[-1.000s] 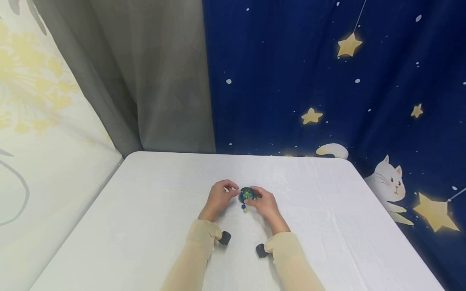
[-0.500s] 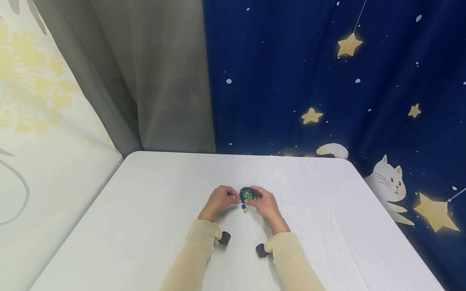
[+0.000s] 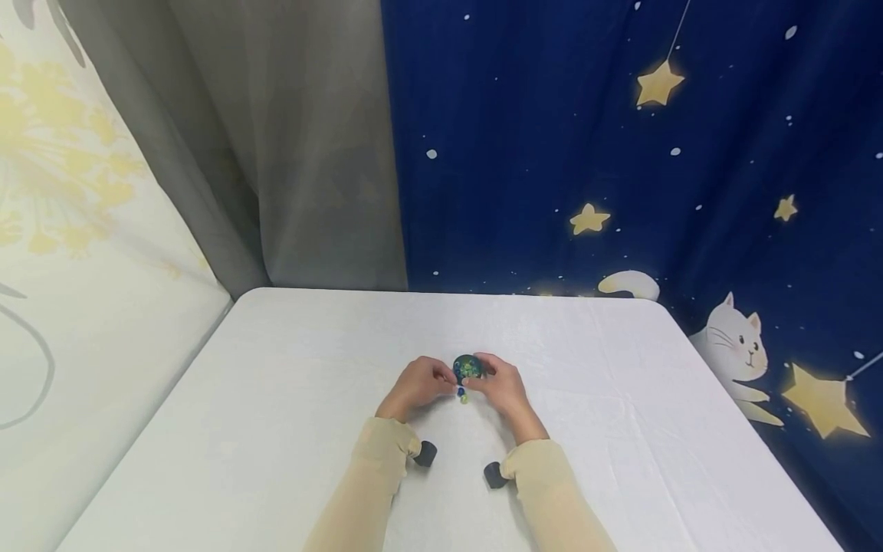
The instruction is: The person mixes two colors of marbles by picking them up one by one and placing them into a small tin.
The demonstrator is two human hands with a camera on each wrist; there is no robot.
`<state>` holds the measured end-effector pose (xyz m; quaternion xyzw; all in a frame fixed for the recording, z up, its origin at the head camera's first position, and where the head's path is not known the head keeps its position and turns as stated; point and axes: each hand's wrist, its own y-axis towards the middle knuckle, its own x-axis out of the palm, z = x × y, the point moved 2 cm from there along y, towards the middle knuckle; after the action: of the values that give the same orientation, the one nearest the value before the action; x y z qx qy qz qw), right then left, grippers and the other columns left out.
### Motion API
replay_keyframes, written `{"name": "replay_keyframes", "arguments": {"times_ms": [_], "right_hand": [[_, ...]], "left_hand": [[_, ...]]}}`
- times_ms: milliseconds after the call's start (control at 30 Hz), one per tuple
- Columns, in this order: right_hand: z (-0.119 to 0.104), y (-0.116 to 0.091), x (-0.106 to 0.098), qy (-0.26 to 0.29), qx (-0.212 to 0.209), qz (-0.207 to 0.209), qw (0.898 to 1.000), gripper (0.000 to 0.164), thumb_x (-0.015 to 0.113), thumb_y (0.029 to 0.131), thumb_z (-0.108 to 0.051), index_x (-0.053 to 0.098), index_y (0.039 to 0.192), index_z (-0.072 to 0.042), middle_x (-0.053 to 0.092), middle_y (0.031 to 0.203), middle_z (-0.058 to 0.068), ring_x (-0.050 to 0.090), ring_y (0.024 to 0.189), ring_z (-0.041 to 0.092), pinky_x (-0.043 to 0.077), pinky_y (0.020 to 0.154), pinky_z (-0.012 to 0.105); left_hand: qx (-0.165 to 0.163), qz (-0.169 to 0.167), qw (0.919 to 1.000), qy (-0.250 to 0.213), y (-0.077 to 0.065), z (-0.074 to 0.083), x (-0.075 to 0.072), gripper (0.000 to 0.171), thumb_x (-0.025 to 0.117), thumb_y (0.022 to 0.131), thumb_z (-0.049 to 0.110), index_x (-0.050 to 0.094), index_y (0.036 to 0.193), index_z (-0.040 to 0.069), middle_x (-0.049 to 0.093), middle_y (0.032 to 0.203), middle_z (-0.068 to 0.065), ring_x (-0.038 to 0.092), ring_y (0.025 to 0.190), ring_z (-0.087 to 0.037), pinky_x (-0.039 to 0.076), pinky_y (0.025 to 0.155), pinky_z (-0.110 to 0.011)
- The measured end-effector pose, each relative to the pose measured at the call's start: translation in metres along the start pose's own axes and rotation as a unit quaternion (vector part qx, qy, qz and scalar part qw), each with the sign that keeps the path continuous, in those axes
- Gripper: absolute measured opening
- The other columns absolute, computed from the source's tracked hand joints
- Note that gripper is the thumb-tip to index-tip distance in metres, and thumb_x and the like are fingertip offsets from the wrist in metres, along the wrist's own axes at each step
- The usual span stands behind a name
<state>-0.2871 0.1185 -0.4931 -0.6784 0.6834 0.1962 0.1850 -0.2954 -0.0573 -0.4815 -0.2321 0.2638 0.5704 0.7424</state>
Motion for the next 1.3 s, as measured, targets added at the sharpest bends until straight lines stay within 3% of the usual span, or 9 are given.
{"name": "replay_keyframes", "arguments": {"times_ms": [600, 933, 1300], "right_hand": [[0.001, 0.0, 0.0, 0.004, 0.006, -0.002, 1.0, 0.053, 0.08, 0.08, -0.019, 0.061, 0.129, -0.011, 0.063, 0.127, 0.011, 0.051, 0.125, 0.034, 0.037, 0.102, 0.052], [0.0, 0.0, 0.0, 0.0, 0.005, -0.004, 1.0, 0.054, 0.08, 0.08, -0.019, 0.061, 0.13, -0.011, 0.063, 0.126, 0.011, 0.052, 0.124, 0.034, 0.038, 0.101, 0.052], [-0.001, -0.001, 0.0, 0.001, 0.002, -0.003, 1.0, 0.053, 0.079, 0.08, -0.019, 0.061, 0.129, -0.011, 0.063, 0.126, 0.012, 0.052, 0.124, 0.035, 0.038, 0.101, 0.052]], "left_hand": [[0.001, -0.005, 0.9999, 0.011, 0.0, -0.003, 0.006, 0.006, 0.078, 0.079, 0.015, 0.076, 0.082, 0.019, 0.061, 0.075, 0.005, 0.052, 0.072, -0.015, 0.043, 0.07, -0.034], [-0.008, 0.003, 0.9995, 0.029, 0.0, -0.001, 0.01, 0.006, 0.081, 0.077, 0.019, 0.075, 0.079, 0.02, 0.067, 0.082, 0.007, 0.059, 0.084, -0.016, 0.046, 0.084, -0.042], [-0.013, 0.02, 0.9988, 0.043, -0.002, 0.002, 0.012, 0.008, 0.082, 0.076, 0.022, 0.074, 0.076, 0.019, 0.066, 0.077, 0.007, 0.058, 0.079, -0.015, 0.047, 0.081, -0.04]]}}
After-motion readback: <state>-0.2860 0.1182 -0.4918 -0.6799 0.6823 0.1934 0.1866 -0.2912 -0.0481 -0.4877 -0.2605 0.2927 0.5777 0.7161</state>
